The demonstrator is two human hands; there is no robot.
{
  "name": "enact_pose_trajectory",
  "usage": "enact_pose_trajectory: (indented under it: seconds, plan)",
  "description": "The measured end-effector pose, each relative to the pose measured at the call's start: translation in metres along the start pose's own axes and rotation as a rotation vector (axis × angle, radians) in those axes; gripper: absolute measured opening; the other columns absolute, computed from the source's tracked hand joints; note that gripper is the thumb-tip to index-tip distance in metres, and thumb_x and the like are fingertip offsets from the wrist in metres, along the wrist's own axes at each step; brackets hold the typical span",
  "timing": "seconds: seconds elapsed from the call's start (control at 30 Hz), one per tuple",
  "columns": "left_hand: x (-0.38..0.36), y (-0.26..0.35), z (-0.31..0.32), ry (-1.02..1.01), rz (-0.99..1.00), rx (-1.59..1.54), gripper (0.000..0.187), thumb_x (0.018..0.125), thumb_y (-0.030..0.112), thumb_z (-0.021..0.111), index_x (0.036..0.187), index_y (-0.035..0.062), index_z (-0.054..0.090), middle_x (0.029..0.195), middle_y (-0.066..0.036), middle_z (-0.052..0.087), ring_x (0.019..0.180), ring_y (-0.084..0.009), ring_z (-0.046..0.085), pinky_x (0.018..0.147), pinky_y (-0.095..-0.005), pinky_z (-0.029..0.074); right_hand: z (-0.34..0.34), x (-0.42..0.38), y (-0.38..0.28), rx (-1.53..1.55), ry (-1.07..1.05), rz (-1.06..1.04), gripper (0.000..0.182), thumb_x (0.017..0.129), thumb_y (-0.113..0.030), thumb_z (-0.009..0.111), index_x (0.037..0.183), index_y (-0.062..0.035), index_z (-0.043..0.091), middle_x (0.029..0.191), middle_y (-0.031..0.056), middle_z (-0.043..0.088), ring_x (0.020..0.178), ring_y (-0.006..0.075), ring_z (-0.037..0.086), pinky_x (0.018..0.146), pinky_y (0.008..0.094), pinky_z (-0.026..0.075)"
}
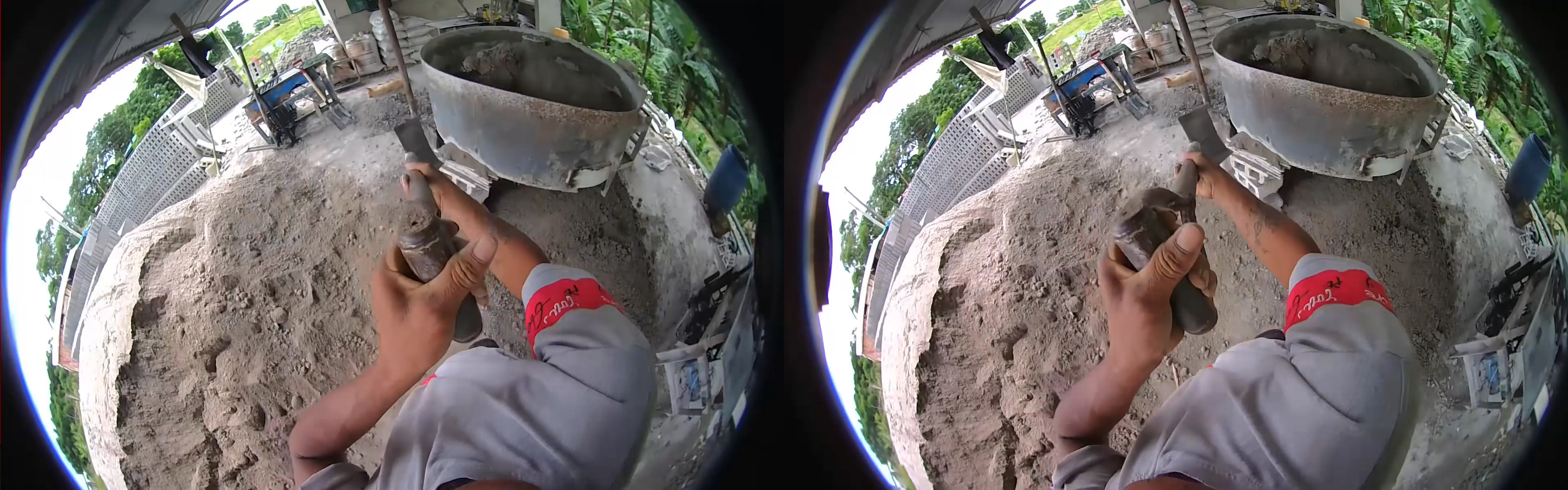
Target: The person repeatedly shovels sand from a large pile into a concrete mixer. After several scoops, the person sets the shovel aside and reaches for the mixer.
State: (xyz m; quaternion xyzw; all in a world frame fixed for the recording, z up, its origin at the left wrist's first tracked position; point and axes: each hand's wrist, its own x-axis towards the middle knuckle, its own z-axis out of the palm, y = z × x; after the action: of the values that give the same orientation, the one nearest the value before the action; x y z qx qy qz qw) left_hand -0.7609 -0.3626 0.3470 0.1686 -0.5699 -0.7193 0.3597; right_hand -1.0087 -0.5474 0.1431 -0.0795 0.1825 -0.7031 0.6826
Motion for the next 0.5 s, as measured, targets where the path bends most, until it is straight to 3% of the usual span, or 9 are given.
enact_pose_trajectory:
  seconds: [0.07, 0.13, 0.17, 0.2, 0.23, 0.33, 0.4, 0.43, 0.5]
  plan:
    - [-0.017, -0.041, -0.028, 0.110, -0.131, 0.078, 0.022, 0.076, 0.011, 0.066, 0.086, 0.0007, 0.049, 0.059, -0.004, 0.051, 0.048, -0.0120, 0.050, 0.044, -0.0247, 0.041, -0.051, 0.011, 0.072, -0.095, 0.030, 0.212, 0.023, 0.077, -0.012, 0.054, 0.089, -0.0006, 0.039, 0.077, 0.0118, 0.050, 0.064, 0.0221, 0.054, 0.055, 0.0347, 0.051]
    - [-0.052, -0.083, -0.069, 0.325, -0.250, 0.035, 0.022, 0.075, 0.010, 0.067, 0.085, 0.0001, 0.050, 0.058, -0.003, 0.052, 0.049, -0.0103, 0.050, 0.046, -0.0230, 0.039, -0.101, 0.023, 0.169, -0.157, 0.258, 0.394, 0.018, 0.078, -0.008, 0.051, 0.089, -0.0008, 0.038, 0.075, 0.0128, 0.049, 0.063, 0.0237, 0.052, 0.056, 0.0361, 0.050]
    - [-0.082, -0.100, -0.094, 0.402, -0.277, 0.031, 0.020, 0.075, 0.009, 0.066, 0.084, 0.0003, 0.050, 0.058, -0.004, 0.052, 0.048, -0.0103, 0.049, 0.046, -0.0237, 0.039, -0.119, 0.018, 0.227, -0.384, 0.293, 0.454, 0.023, 0.077, -0.020, 0.051, 0.067, 0.0001, 0.054, 0.063, 0.0125, 0.056, 0.058, 0.0236, 0.053, 0.061, 0.0367, 0.046]
    - [-0.111, -0.100, -0.104, 0.580, -0.289, 0.000, 0.013, 0.076, 0.003, 0.060, 0.083, 0.0001, 0.049, 0.060, -0.005, 0.048, 0.045, -0.0127, 0.046, 0.041, -0.0262, 0.037, -0.136, 0.016, 0.287, -0.412, 0.414, 0.613, 0.019, 0.075, -0.018, 0.051, 0.067, -0.0005, 0.054, 0.064, 0.0122, 0.056, 0.062, 0.0249, 0.054, 0.066, 0.0376, 0.046]
    - [-0.148, -0.107, -0.118, 0.740, -0.240, -0.124, 0.012, 0.077, 0.007, 0.058, 0.082, 0.0005, 0.048, 0.060, -0.005, 0.047, 0.045, -0.0141, 0.046, 0.040, -0.0275, 0.037, -0.154, 0.003, 0.347, -0.522, 0.333, 0.703, 0.011, 0.071, -0.010, 0.052, 0.067, -0.0007, 0.055, 0.063, 0.0121, 0.056, 0.064, 0.0249, 0.055, 0.065, 0.0363, 0.047]
    - [-0.261, -0.107, -0.122, 1.187, -0.104, -0.382, 0.016, 0.080, 0.014, 0.056, 0.074, 0.0036, 0.046, 0.057, -0.003, 0.045, 0.042, -0.0121, 0.044, 0.038, -0.0286, 0.039, -0.167, -0.079, 0.497, -0.545, 0.434, 1.222, 0.005, 0.069, 0.003, 0.050, 0.069, -0.0015, 0.053, 0.068, 0.0094, 0.057, 0.062, 0.0237, 0.057, 0.062, 0.0351, 0.051]
    - [-0.313, -0.100, -0.088, 1.514, 0.040, -0.448, 0.018, 0.081, 0.016, 0.056, 0.071, 0.0044, 0.045, 0.056, -0.003, 0.045, 0.042, -0.0120, 0.044, 0.038, -0.0282, 0.039, -0.154, -0.147, 0.562, -0.738, 0.482, 1.518, 0.002, 0.073, -0.001, 0.050, 0.075, -0.0022, 0.051, 0.068, 0.0082, 0.056, 0.060, 0.0221, 0.056, 0.061, 0.0360, 0.051]
    - [-0.336, -0.102, -0.071, 1.681, 0.119, -0.511, 0.017, 0.081, 0.015, 0.056, 0.072, 0.0047, 0.046, 0.055, -0.003, 0.045, 0.042, -0.0131, 0.044, 0.039, -0.0284, 0.040, -0.129, -0.188, 0.573, -0.919, 0.274, 1.520, 0.005, 0.078, -0.007, 0.050, 0.080, -0.0015, 0.050, 0.066, 0.0076, 0.054, 0.060, 0.0213, 0.056, 0.060, 0.0368, 0.051]
    - [-0.382, -0.114, -0.033, 1.898, 0.278, -0.649, 0.014, 0.081, 0.014, 0.056, 0.073, 0.0051, 0.048, 0.063, -0.003, 0.049, 0.053, -0.0142, 0.048, 0.051, -0.0319, 0.043, -0.156, -0.248, 0.633, -1.239, 0.016, 1.731, 0.008, 0.079, -0.009, 0.051, 0.080, -0.0018, 0.050, 0.068, 0.0086, 0.054, 0.060, 0.0222, 0.056, 0.060, 0.0373, 0.051]
